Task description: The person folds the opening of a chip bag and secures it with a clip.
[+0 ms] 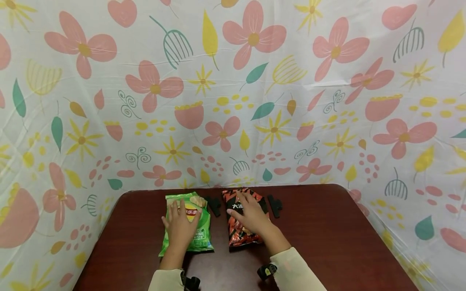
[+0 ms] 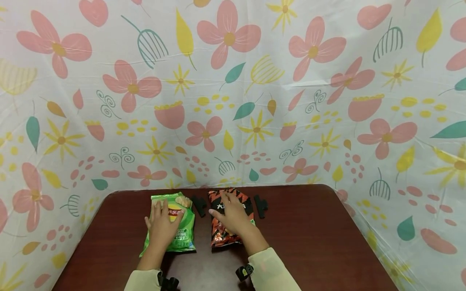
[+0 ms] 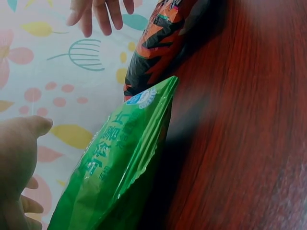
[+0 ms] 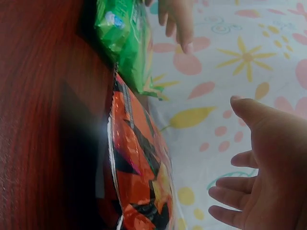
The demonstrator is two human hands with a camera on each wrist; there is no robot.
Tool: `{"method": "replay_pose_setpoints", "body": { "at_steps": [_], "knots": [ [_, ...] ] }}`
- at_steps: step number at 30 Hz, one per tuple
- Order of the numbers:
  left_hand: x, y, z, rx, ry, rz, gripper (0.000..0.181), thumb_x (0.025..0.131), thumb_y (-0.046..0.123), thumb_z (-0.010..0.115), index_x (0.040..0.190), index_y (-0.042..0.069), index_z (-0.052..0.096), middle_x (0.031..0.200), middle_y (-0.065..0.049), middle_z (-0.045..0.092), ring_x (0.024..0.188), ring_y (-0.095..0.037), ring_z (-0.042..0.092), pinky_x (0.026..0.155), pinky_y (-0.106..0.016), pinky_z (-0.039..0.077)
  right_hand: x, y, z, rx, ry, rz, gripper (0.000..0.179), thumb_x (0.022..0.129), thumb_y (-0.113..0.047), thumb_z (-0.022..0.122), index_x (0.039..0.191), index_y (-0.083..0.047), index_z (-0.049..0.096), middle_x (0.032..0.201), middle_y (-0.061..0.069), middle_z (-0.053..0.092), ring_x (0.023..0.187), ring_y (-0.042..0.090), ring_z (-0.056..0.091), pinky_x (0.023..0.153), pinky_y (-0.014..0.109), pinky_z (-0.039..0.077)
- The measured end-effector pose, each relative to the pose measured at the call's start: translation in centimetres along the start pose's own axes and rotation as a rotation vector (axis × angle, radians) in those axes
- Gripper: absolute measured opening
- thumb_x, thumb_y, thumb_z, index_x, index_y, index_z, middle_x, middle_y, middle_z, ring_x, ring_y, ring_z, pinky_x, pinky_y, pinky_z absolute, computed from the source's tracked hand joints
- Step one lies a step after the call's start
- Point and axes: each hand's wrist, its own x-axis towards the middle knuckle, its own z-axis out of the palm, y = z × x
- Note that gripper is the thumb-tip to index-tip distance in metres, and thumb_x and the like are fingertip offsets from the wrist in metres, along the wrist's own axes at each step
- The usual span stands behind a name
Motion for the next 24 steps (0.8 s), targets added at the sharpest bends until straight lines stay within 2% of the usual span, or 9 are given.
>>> {"method": "replay_pose_setpoints", "body": {
  "at_steps": [5,12,18,24],
  "knots": [
    [-0.2,-0.2,-0.2,-0.007,-0.011,-0.024,0.088,0.097,0.056,0.060,0.159,0.002,0.029,0.166,-0.026,0.019,0.154,-0.049,0.011,0.114,-0.079,0.008,-0.3,-0.6,0.4,0.006,-0.020,-0.023,0.084,0.098,-0.063,0.052,0.162,-0.017,0.024,0.165,0.016,0.026,0.150,0.040,0.032,0.114,0.062,0.036],
    [-0.6,-0.4,-0.2,-0.022,0.003,-0.056,0.086,0.096,0.054,0.061,0.157,0.000,0.032,0.164,-0.028,0.022,0.153,-0.050,0.015,0.113,-0.080,0.011,-0.6,-1.3,1.0,0.018,-0.032,-0.062,0.081,0.099,-0.061,0.052,0.161,-0.013,0.029,0.162,0.017,0.033,0.146,0.041,0.037,0.111,0.062,0.040],
    [-0.8,-0.8,-0.2,-0.042,0.009,-0.089,0.090,0.096,0.057,0.060,0.157,-0.001,0.029,0.164,-0.030,0.020,0.152,-0.051,0.014,0.113,-0.080,0.010,-0.6,-1.8,1.5,0.035,-0.065,-0.058,0.081,0.099,-0.063,0.050,0.161,-0.017,0.027,0.161,0.013,0.033,0.145,0.039,0.041,0.110,0.059,0.043],
    [-0.9,-1.0,-0.4,-0.070,0.001,-0.120,0.094,0.095,0.059,0.060,0.159,-0.001,0.026,0.164,-0.030,0.018,0.153,-0.052,0.011,0.113,-0.079,0.010,-0.5,-2.1,2.3,0.048,-0.078,-0.077,0.080,0.100,-0.061,0.051,0.161,-0.015,0.029,0.161,0.015,0.034,0.143,0.038,0.044,0.108,0.058,0.044]
  ]
}}
